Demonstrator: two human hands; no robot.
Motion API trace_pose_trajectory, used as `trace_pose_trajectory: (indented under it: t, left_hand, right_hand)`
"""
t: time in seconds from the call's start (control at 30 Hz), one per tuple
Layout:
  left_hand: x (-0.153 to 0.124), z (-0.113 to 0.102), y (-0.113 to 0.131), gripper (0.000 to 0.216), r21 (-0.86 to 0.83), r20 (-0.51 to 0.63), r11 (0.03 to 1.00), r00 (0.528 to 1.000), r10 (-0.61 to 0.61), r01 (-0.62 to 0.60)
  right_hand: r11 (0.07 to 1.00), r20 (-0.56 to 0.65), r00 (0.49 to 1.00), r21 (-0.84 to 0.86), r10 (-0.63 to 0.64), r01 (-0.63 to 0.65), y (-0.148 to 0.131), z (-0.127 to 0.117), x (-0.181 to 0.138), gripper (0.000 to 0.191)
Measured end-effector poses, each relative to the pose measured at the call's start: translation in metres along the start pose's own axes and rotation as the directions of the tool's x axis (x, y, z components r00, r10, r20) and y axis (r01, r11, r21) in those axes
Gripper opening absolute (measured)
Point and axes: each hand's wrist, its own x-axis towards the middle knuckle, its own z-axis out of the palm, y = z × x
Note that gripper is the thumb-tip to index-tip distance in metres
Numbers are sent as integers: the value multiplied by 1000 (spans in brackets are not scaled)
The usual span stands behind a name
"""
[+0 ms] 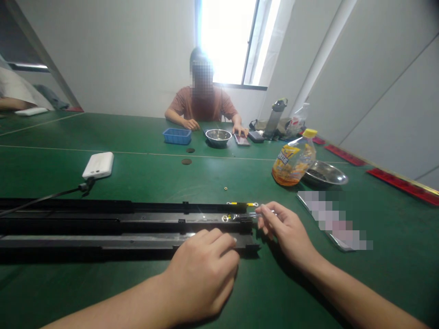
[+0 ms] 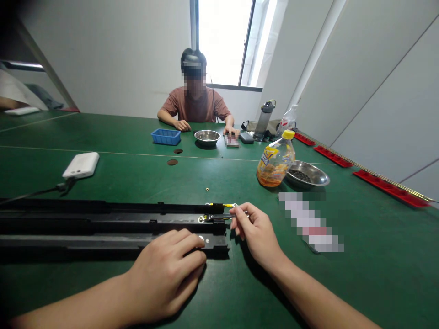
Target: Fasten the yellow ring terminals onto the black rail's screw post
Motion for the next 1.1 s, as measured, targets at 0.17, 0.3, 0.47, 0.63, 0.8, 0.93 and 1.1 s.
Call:
trace_pose_trajectory:
  t: [0.17, 0.3, 0.47, 0.63, 0.8, 0.93, 1.1]
  left_hand:
    - [-1, 0, -1, 8, 7, 1, 1000, 1000, 0, 0]
    - [-1, 0, 0, 9, 6, 9, 1000, 1000, -1, 1]
    - [-1, -1, 1, 8, 4, 4, 1000, 1000, -6, 6]
    - [0, -1, 0, 8, -2, 4, 1000, 1000, 0, 0]
    - [0, -1, -1, 8, 3, 5, 1000, 1000, 4, -4]
    - [0, 1, -1, 6, 10, -1, 1000, 1000, 8, -8]
    - [-1, 2, -1, 7, 5, -9, 1000, 1000, 6, -6]
  right_hand:
    - [1000, 63, 998, 19, -1, -1, -1, 1, -1, 46]
    - [1000, 69, 998, -6, -3, 4, -2, 3, -2, 42]
    - [999, 9, 1000, -33, -10, 10, -1, 1, -1, 43]
    - [1000, 5, 1000, -17, -3, 3, 1, -1, -1, 46]
    - [1000, 46, 999, 5, 0, 0, 1, 1, -1, 46]
    - [1000, 68, 998, 1, -20, 20, -1, 2, -2, 45]
    - [1000, 4, 1000, -23, -17, 17, 2, 0, -1, 47]
